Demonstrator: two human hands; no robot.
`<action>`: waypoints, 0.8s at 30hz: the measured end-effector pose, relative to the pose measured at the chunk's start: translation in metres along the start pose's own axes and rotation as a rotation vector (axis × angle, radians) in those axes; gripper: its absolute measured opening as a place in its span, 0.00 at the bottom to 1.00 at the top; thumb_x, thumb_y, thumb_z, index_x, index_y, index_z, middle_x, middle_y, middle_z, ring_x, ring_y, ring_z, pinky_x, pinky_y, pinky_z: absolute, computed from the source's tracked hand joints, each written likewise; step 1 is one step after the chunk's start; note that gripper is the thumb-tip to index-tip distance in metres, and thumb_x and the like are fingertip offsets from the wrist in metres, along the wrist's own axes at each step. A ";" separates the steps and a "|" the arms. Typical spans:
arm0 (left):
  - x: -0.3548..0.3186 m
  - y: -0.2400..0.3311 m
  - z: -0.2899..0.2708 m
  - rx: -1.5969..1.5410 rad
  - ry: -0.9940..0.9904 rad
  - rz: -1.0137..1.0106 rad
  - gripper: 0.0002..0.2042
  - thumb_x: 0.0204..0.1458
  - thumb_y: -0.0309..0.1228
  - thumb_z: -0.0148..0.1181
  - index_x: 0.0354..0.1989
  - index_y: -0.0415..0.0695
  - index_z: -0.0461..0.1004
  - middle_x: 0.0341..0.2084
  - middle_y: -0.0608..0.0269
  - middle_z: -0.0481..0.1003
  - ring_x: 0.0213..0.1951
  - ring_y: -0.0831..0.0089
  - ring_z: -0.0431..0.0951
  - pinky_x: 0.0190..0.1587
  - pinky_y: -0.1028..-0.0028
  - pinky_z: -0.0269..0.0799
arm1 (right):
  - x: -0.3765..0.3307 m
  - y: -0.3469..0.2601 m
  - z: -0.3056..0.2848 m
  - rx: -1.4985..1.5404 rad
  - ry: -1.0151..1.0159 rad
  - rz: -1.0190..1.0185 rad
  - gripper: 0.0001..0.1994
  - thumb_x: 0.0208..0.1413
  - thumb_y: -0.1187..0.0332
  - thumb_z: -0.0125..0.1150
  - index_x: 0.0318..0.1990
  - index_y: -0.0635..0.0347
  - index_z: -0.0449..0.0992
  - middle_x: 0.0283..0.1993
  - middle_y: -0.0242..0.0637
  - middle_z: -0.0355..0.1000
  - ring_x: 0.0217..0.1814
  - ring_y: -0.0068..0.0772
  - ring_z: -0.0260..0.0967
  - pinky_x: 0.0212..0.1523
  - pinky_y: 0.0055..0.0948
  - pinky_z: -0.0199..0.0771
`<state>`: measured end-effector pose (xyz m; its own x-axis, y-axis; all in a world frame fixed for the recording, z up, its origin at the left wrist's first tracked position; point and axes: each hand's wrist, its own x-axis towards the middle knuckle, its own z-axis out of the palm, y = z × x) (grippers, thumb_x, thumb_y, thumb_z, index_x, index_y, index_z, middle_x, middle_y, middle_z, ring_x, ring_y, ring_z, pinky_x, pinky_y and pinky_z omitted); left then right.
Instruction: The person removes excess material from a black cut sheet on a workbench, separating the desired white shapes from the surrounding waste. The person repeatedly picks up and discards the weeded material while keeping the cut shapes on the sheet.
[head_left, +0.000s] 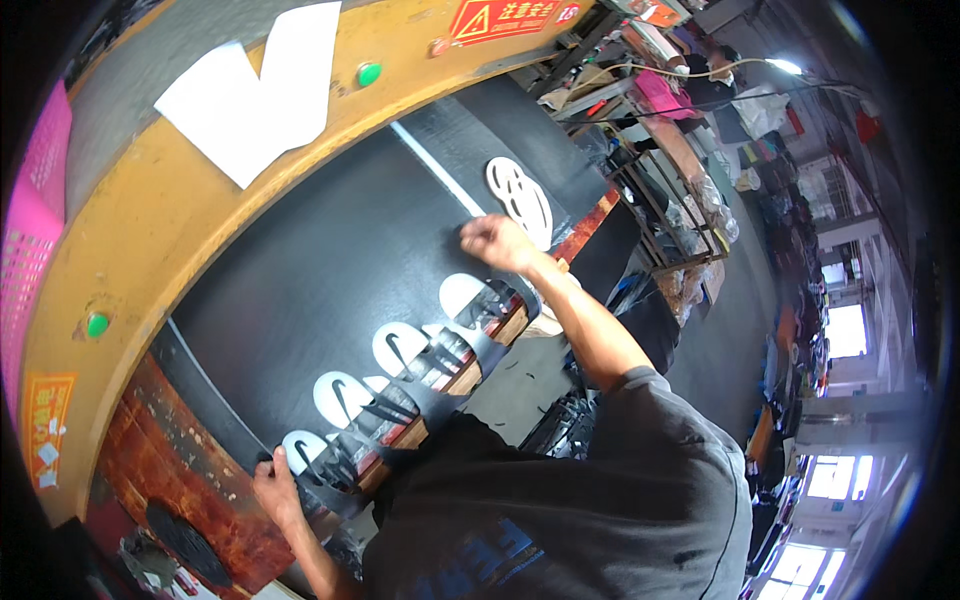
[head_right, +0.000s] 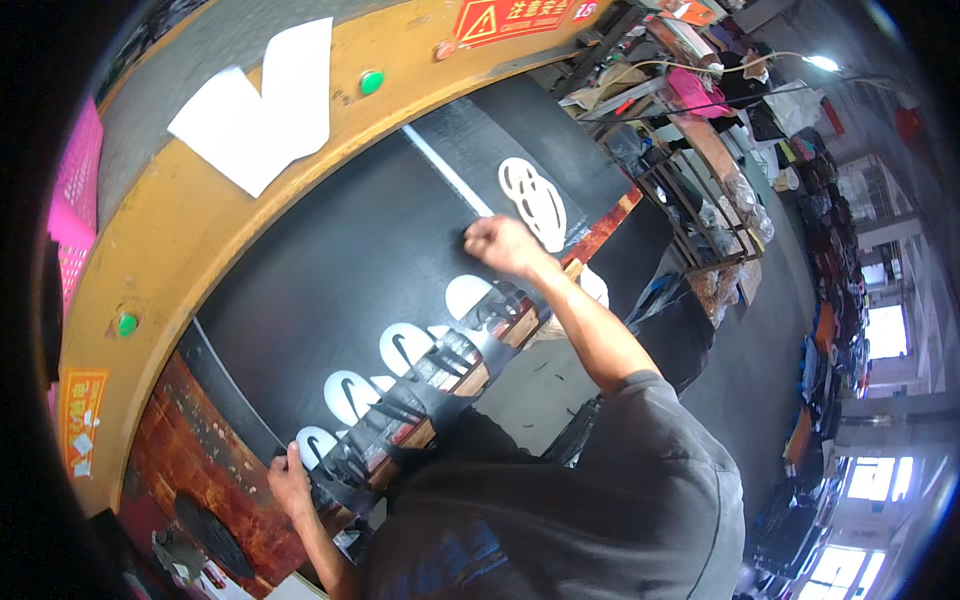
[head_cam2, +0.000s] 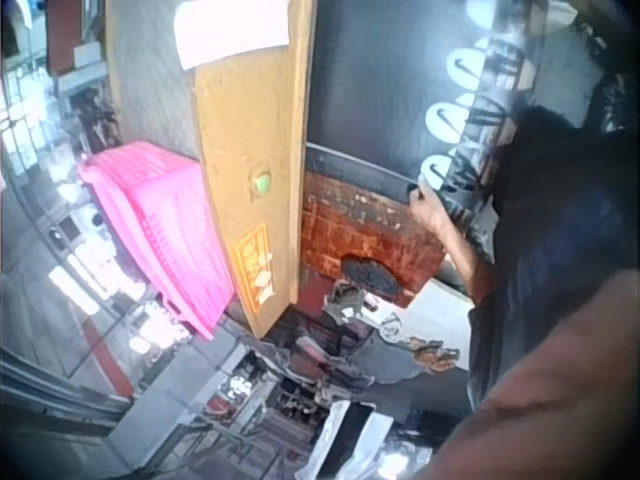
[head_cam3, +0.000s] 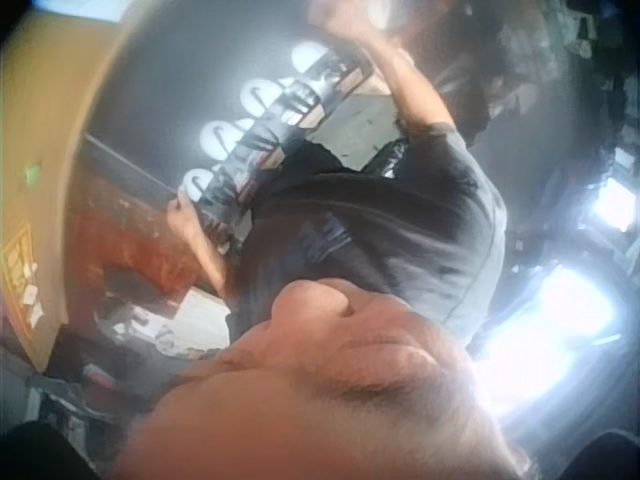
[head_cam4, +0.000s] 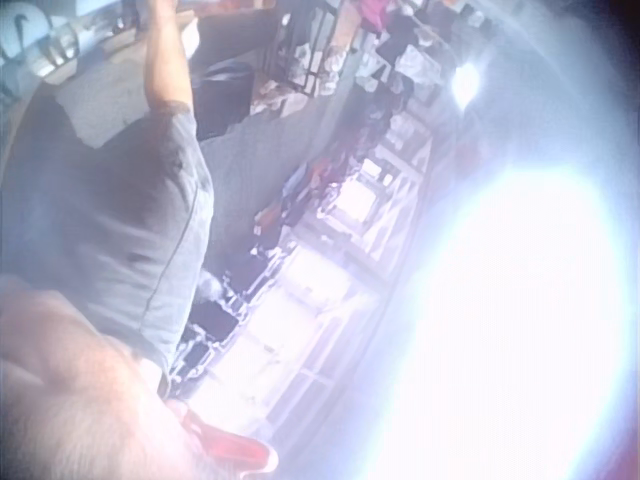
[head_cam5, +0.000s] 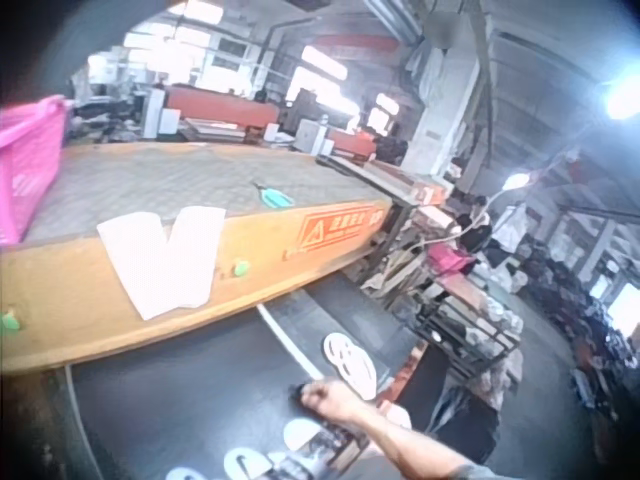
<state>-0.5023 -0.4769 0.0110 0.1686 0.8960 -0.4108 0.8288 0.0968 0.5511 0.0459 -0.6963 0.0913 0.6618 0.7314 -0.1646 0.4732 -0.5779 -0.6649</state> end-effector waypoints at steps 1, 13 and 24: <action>0.001 -0.003 0.001 -0.028 -0.006 -0.029 0.29 0.61 0.51 0.68 0.31 0.29 0.77 0.20 0.50 0.75 0.26 0.60 0.75 0.36 0.56 0.72 | 0.011 0.018 -0.014 -0.101 0.110 0.026 0.18 0.58 0.61 0.70 0.52 0.62 0.84 0.45 0.50 0.83 0.49 0.47 0.82 0.56 0.38 0.81; -0.001 -0.038 0.038 -0.242 0.228 0.060 0.29 0.63 0.53 0.68 0.30 0.34 0.72 0.25 0.59 0.75 0.30 0.67 0.71 0.39 0.64 0.71 | -0.016 0.128 -0.043 -0.001 0.465 0.354 0.18 0.58 0.62 0.69 0.53 0.60 0.85 0.61 0.53 0.75 0.61 0.52 0.78 0.63 0.41 0.77; 0.024 -0.047 0.015 -0.141 0.039 -0.057 0.31 0.62 0.55 0.68 0.33 0.30 0.75 0.28 0.55 0.78 0.29 0.67 0.73 0.33 0.65 0.71 | -0.133 0.148 -0.076 -0.223 0.352 0.307 0.13 0.59 0.64 0.69 0.47 0.60 0.87 0.46 0.45 0.82 0.53 0.44 0.81 0.57 0.38 0.81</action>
<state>-0.5290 -0.4662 -0.0362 0.1002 0.9033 -0.4172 0.7531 0.2052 0.6251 0.0722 -0.9071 0.0699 0.9270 0.3719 -0.0476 0.3132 -0.8380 -0.4469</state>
